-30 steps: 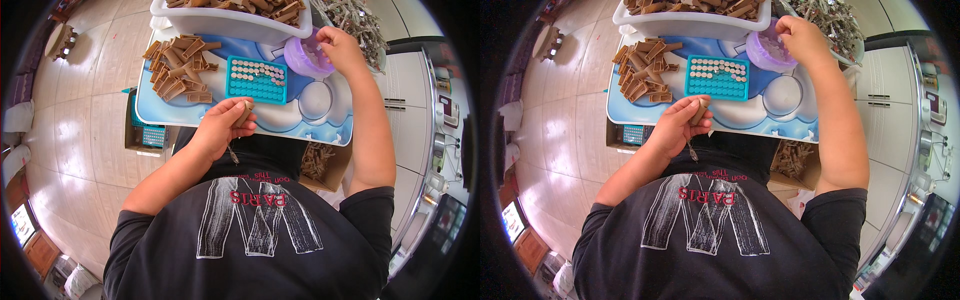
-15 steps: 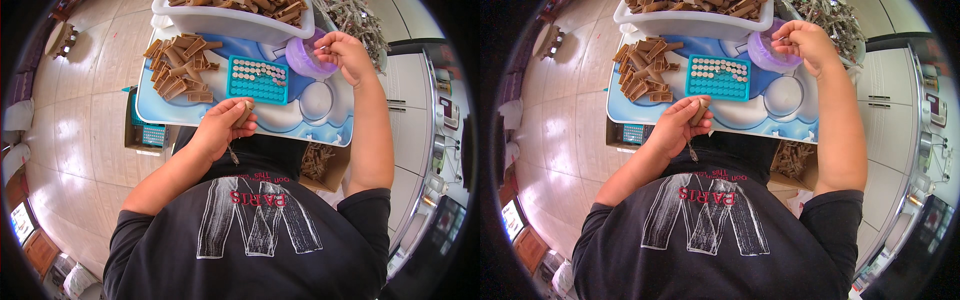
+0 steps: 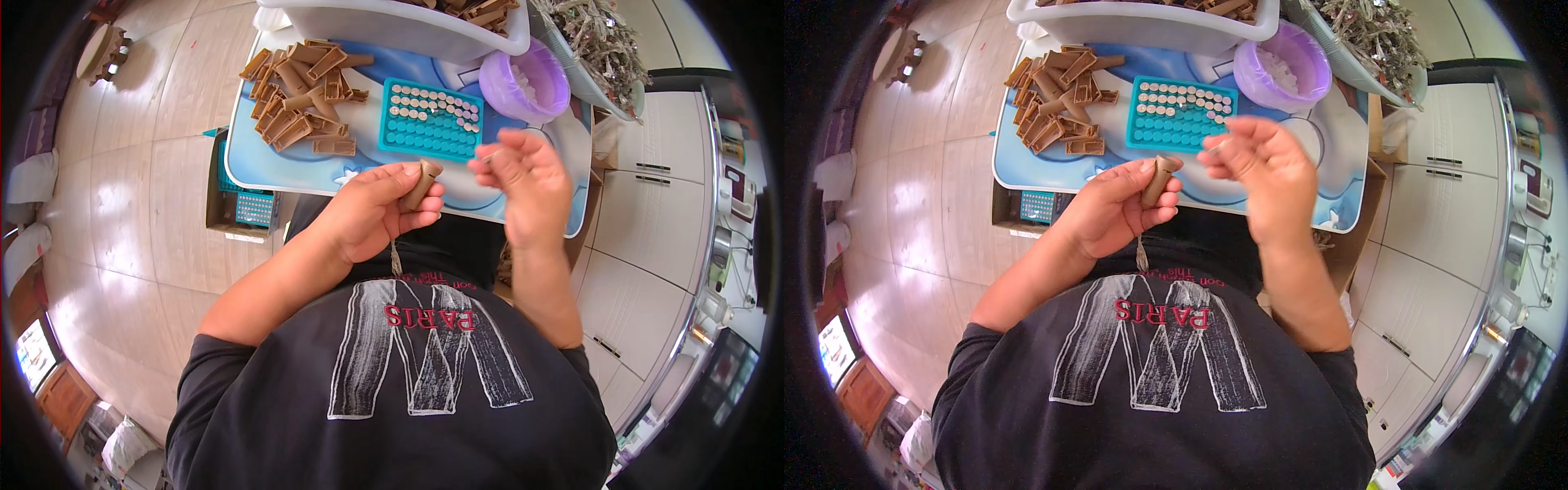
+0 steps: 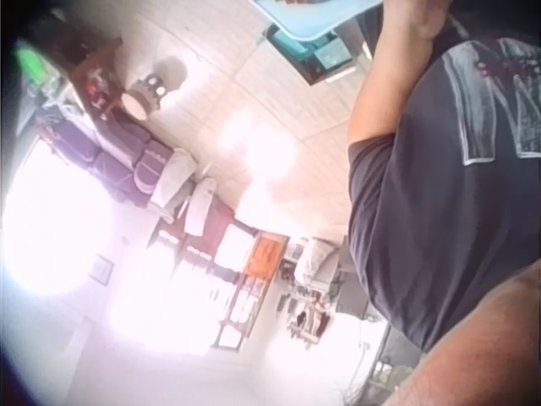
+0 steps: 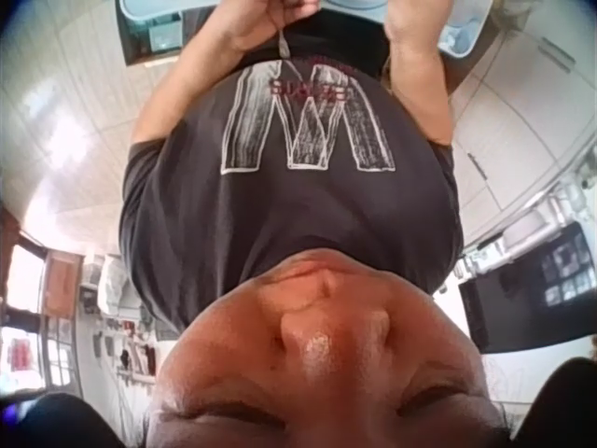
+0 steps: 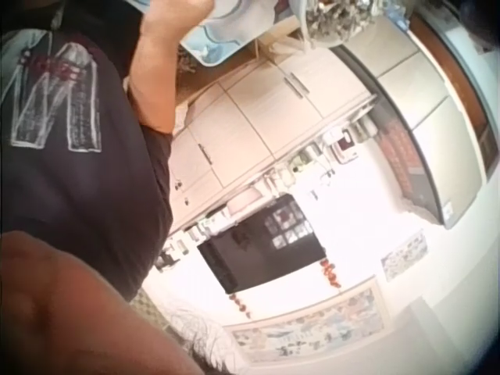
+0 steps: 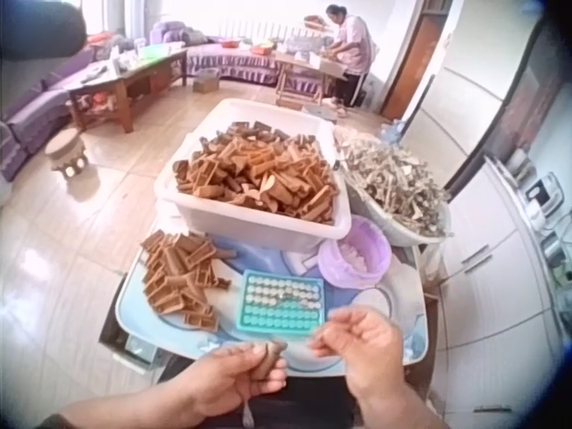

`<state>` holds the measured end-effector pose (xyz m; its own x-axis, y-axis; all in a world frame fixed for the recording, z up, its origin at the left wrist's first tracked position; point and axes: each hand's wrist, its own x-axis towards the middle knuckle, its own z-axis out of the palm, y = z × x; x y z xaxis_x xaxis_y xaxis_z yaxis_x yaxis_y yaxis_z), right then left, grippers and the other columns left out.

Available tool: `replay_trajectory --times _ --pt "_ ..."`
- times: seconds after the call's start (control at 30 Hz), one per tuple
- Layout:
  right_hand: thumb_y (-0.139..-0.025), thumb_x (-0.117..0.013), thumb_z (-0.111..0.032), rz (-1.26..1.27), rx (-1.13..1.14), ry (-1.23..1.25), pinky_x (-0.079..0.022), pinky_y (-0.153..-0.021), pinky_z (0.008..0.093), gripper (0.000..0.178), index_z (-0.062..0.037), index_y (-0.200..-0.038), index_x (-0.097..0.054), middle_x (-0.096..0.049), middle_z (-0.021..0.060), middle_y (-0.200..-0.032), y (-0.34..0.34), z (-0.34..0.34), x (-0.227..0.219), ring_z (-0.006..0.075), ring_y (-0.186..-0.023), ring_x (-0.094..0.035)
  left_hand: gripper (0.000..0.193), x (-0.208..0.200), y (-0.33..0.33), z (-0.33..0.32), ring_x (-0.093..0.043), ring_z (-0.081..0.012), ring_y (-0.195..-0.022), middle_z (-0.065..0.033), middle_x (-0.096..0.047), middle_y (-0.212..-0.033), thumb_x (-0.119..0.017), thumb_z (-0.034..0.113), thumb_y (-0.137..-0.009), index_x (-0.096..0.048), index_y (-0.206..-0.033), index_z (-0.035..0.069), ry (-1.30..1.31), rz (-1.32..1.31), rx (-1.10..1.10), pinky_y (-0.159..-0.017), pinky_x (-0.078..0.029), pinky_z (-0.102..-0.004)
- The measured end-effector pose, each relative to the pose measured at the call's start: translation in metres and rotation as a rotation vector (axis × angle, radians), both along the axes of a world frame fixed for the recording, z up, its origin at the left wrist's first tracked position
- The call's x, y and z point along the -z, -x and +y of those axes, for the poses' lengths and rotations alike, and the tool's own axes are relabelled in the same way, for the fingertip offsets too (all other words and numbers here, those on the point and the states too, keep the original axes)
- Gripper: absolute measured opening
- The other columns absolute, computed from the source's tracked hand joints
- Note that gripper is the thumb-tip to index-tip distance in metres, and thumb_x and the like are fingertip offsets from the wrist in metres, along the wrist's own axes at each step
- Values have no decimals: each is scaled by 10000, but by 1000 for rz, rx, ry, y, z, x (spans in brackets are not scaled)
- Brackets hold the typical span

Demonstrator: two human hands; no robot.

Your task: The person assembles small plastic components by hand, inserting small pieces into a larger plastic base using a blue template.

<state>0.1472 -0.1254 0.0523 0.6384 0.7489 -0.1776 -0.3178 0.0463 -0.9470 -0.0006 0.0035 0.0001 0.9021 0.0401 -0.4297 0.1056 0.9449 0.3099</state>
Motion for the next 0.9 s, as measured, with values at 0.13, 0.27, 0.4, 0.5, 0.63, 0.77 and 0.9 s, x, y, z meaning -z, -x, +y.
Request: replay_trajectory --times 0.13,0.27,0.4,0.5,0.63,0.77,0.9 --pt "-820 -654 -22 -554 71 -26 -515 -678 249 92 29 -872 -598 -643 111 -870 34 2 24 171 -763 -645 302 2 1 -2 -633 -192 -892 -111 -616 -1001 -429 214 -971 -527 -1121 -29 102 -74 -4 -849 -528 -316" --pt "-743 -692 26 -1075 61 9 -508 -642 259 124 10 -840 -617 -612 127 -871 35 1 26 198 -750 -612 307 4 2 -4 -633 -192 -906 -117 -619 -999 -422 217 -973 -528 -1119 -31 122 -125 4 -867 -524 -317" --pt "-734 -702 32 -1138 74 2 -521 -626 274 138 13 -842 -618 -606 123 -882 36 1 27 203 -748 -619 307 3 2 -4 -631 -191 -912 -113 -624 -979 -434 219 -970 -524 -1114 -36 143 -138 -17 -871 -521 -311" --pt "-734 -701 37 -1179 87 -35 -532 -618 286 139 19 -845 -620 -605 122 -899 37 0 30 211 -742 -625 302 0 2 -5 -630 -189 -910 -109 -625 -973 -443 218 -967 -523 -1109 -36 122 -139 -14 -877 -516 -305" --pt "-733 -703 35 -1165 96 -60 -533 -620 285 129 20 -836 -628 -611 123 -891 38 2 30 211 -733 -631 293 0 3 -5 -630 -186 -904 -107 -621 -985 -449 211 -966 -521 -1107 -36 95 -117 -19 -878 -511 -297" --pt "-720 -716 22 -1176 89 -46 -526 -614 287 131 11 -821 -634 -619 120 -865 40 3 29 213 -722 -631 293 -5 3 -6 -628 -179 -895 -99 -617 -987 -449 214 -967 -526 -1104 -33 68 -106 -28 -870 -511 -289" --pt "-711 -723 12 -1194 104 -34 -518 -606 289 139 7 -817 -633 -620 116 -846 39 1 30 217 -711 -628 295 -8 1 -7 -618 -151 -869 -65 -608 -951 -463 223 -964 -537 -1107 -24 23 -74 -21 -862 -507 -275"
